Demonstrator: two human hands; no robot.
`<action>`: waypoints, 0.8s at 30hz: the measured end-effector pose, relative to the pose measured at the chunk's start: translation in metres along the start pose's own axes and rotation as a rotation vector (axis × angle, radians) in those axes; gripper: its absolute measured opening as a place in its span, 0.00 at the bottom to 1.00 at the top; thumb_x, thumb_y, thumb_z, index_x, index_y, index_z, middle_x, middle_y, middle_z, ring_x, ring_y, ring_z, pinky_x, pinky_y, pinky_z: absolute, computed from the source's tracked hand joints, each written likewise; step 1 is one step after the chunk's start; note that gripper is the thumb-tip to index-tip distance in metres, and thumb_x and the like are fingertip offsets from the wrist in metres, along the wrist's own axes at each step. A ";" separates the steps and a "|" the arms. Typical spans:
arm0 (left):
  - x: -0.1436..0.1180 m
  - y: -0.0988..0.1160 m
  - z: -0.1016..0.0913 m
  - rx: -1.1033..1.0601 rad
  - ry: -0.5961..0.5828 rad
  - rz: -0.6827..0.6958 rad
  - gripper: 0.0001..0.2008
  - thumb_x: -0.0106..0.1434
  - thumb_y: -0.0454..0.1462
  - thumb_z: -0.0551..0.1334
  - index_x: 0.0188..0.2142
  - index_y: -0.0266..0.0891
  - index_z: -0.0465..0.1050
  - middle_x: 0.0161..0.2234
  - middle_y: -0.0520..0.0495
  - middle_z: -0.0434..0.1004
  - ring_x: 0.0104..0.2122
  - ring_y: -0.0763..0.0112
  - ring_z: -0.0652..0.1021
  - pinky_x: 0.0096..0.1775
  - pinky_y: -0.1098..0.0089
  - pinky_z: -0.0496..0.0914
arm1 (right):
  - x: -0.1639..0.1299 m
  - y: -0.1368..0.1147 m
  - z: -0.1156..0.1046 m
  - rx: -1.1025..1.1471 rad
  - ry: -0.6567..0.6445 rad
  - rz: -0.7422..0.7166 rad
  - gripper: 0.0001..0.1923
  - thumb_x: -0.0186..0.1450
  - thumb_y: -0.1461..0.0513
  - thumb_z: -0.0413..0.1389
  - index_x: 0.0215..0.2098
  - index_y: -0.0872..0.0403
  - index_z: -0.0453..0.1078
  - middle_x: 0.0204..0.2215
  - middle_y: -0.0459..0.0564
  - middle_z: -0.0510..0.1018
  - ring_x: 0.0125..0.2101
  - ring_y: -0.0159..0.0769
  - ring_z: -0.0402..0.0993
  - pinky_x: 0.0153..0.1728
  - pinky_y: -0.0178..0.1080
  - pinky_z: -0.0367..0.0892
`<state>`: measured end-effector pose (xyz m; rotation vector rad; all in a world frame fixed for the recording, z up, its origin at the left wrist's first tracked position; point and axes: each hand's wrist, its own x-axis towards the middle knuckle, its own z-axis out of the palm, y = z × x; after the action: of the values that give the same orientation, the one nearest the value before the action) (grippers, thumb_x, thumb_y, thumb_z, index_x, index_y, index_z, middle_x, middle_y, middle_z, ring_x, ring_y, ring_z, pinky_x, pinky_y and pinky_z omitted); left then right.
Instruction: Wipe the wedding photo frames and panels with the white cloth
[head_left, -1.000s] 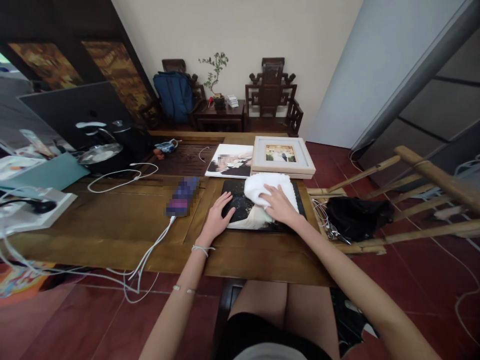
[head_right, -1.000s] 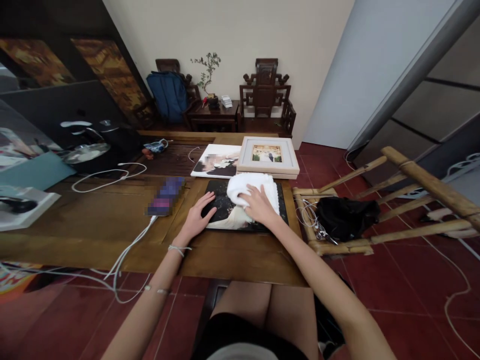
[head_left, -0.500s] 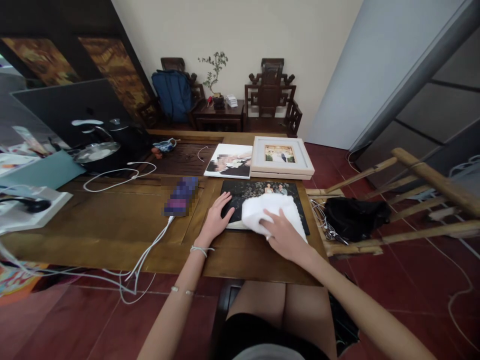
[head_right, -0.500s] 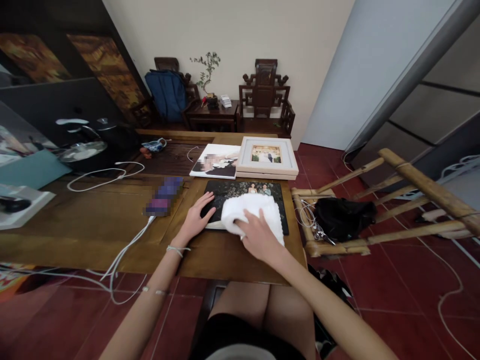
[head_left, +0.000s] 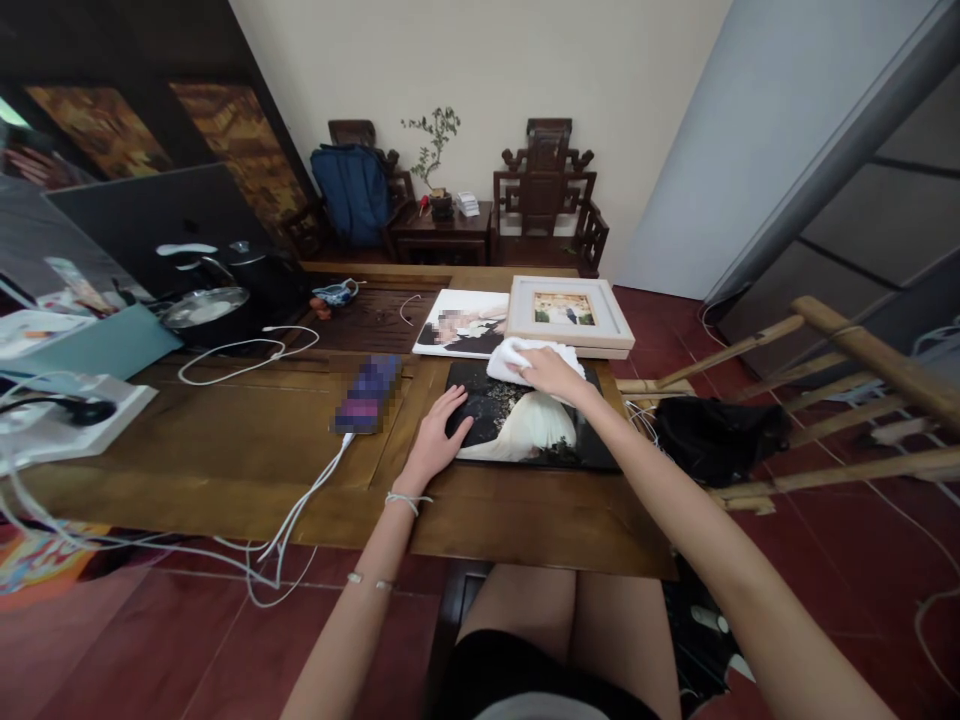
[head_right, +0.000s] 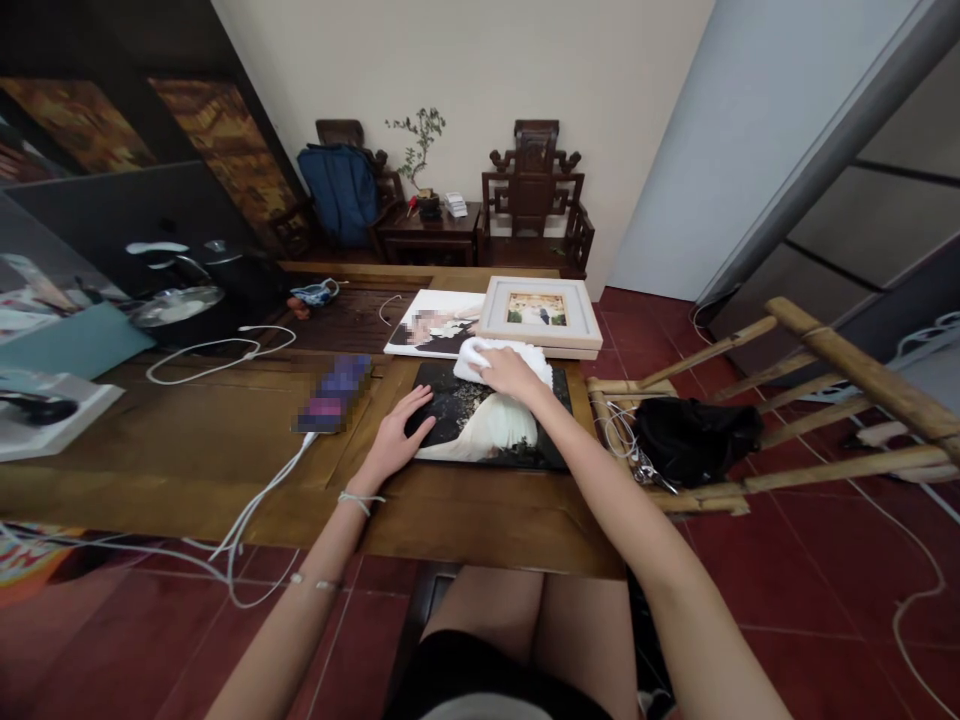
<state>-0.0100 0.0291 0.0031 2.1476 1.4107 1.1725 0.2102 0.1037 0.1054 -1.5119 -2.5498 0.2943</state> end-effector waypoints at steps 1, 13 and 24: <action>0.000 0.000 0.000 -0.001 -0.001 0.002 0.19 0.63 0.40 0.56 0.53 0.40 0.66 0.58 0.41 0.66 0.60 0.62 0.64 0.59 0.53 0.59 | 0.007 0.000 -0.001 -0.008 0.001 0.012 0.17 0.68 0.58 0.44 0.47 0.57 0.69 0.43 0.59 0.77 0.43 0.48 0.71 0.42 0.40 0.61; -0.001 0.001 0.002 -0.012 0.006 -0.002 0.18 0.65 0.39 0.52 0.54 0.40 0.65 0.58 0.41 0.65 0.60 0.63 0.62 0.60 0.53 0.57 | -0.131 -0.057 0.034 0.045 -0.068 -0.140 0.27 0.56 0.71 0.46 0.54 0.56 0.64 0.52 0.60 0.71 0.57 0.47 0.59 0.57 0.57 0.45; 0.000 -0.002 0.002 -0.035 -0.011 -0.002 0.19 0.66 0.38 0.51 0.55 0.39 0.65 0.58 0.41 0.65 0.60 0.64 0.62 0.60 0.54 0.57 | -0.066 -0.038 0.027 0.045 -0.032 -0.034 0.25 0.61 0.68 0.45 0.56 0.53 0.62 0.48 0.57 0.74 0.49 0.47 0.68 0.55 0.59 0.47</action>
<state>-0.0094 0.0299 0.0005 2.1250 1.3774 1.1735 0.2024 0.0254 0.0858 -1.4577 -2.5726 0.3711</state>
